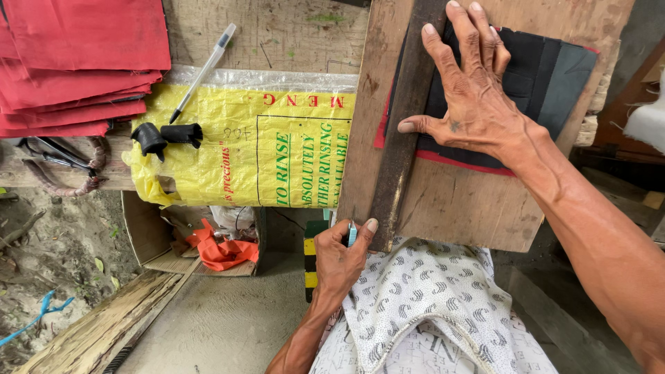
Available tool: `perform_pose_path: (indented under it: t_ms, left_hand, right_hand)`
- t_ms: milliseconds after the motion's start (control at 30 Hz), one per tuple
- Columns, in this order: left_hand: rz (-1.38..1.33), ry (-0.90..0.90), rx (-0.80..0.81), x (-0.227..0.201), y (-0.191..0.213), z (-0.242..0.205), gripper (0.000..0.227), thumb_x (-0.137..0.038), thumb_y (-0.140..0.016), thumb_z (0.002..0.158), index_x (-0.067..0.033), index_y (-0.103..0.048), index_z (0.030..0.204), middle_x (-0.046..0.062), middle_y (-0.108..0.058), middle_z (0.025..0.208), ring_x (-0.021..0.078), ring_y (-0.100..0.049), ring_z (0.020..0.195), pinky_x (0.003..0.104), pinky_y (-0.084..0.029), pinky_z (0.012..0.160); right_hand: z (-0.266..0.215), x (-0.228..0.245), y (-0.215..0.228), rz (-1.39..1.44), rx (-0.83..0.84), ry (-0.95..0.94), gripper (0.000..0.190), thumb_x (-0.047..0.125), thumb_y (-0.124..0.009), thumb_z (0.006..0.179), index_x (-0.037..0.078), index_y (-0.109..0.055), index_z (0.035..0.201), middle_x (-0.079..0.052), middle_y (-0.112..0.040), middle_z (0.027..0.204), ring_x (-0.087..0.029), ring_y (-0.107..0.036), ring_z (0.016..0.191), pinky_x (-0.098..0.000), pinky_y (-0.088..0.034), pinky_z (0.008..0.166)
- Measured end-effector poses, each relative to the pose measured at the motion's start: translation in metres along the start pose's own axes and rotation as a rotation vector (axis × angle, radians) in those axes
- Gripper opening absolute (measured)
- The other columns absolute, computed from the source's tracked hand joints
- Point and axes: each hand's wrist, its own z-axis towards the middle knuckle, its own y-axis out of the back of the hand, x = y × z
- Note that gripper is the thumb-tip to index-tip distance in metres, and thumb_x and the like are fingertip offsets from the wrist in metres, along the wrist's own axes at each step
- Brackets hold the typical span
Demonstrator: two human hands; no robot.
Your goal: The person uses a metal ruler and a utility knife to cut a black fabric pouch attached to a red backing. They align the ruler along the edges and slice the material, then flip the pouch to apply a white substance along the seams using a syringe-like tool.
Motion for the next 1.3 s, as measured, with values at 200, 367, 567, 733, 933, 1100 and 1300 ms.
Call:
perform_pose_path:
  t_ms: [200, 367, 567, 733, 933, 1100, 1300]
  left_hand:
    - [0.03, 0.01, 0.007, 0.004, 0.001, 0.001, 0.043, -0.031, -0.076, 0.093, -0.0007, -0.065, 0.065, -0.003, -0.048, 0.049, 0.0037, -0.04, 0.046, 0.028, -0.032, 0.041]
    - [0.026, -0.004, 0.001, 0.004, 0.0, 0.001, 0.042, -0.03, -0.076, 0.093, -0.0016, -0.065, 0.065, -0.003, -0.048, 0.048, 0.0033, -0.041, 0.047, 0.027, -0.032, 0.04]
    - [0.019, 0.131, 0.118, -0.017, 0.012, -0.002, 0.045, -0.033, -0.074, 0.095, -0.0001, -0.062, 0.067, -0.003, -0.048, 0.052, 0.0024, -0.058, 0.051, 0.028, -0.045, 0.043]
    - [0.291, -0.101, 0.093, -0.054, 0.06, -0.007, 0.039, -0.029, -0.067, 0.101, 0.0054, -0.065, 0.119, 0.007, -0.057, 0.079, 0.0117, -0.052, 0.063, 0.029, -0.046, 0.052]
    - [0.004, -0.185, 0.074, -0.074, 0.031, 0.036, 0.047, -0.019, -0.058, 0.102, -0.0022, -0.053, 0.146, 0.008, -0.053, 0.093, 0.0105, -0.061, 0.06, 0.026, -0.054, 0.047]
    - [-0.258, -0.387, -0.007, -0.096, -0.022, 0.099, 0.028, -0.013, -0.064, 0.105, 0.0026, -0.069, 0.127, 0.009, -0.069, 0.091, 0.0122, -0.072, 0.067, 0.025, -0.059, 0.052]
    - [-0.222, -0.378, -0.015, -0.124, -0.06, 0.149, 0.023, -0.013, -0.063, 0.103, 0.0023, -0.073, 0.116, 0.007, -0.068, 0.082, 0.0088, -0.067, 0.056, 0.024, -0.052, 0.043]
  right_hand:
    - [0.0, 0.0, -0.001, 0.005, 0.003, -0.011, 0.122, 0.077, -0.075, 0.079, 0.011, -0.028, 0.17, -0.025, -0.009, 0.172, -0.046, -0.004, 0.16, -0.0651, -0.012, 0.128]
    - [0.002, 0.004, 0.003, -0.011, -0.001, 0.004, 0.121, 0.077, -0.074, 0.081, 0.01, -0.028, 0.171, -0.026, -0.009, 0.172, -0.047, -0.004, 0.16, -0.0658, -0.012, 0.128]
    - [0.008, 0.022, 0.012, -0.061, 0.056, -0.089, 0.122, 0.074, -0.073, 0.082, 0.0, -0.028, 0.168, -0.031, -0.01, 0.171, -0.049, -0.005, 0.159, -0.0702, -0.011, 0.123]
    - [0.01, 0.031, 0.019, -0.028, 0.015, -0.096, 0.121, 0.076, -0.072, 0.083, -0.001, -0.029, 0.166, -0.026, -0.016, 0.171, -0.048, -0.01, 0.157, -0.0713, -0.012, 0.121]
    - [0.008, 0.027, 0.02, 0.002, -0.024, -0.08, 0.115, 0.076, -0.071, 0.082, 0.008, -0.033, 0.166, -0.023, -0.019, 0.17, -0.045, -0.015, 0.156, -0.07, -0.014, 0.122]
    - [0.011, 0.024, 0.022, 0.025, -0.04, -0.061, 0.115, 0.07, -0.082, 0.078, 0.01, -0.035, 0.163, -0.024, -0.021, 0.165, -0.046, -0.017, 0.151, -0.0701, -0.015, 0.118]
    - [0.014, 0.022, 0.031, 0.046, 0.034, -0.118, 0.113, 0.046, -0.088, 0.066, 0.013, -0.037, 0.161, -0.019, -0.022, 0.165, -0.042, -0.018, 0.153, -0.0669, -0.019, 0.118]
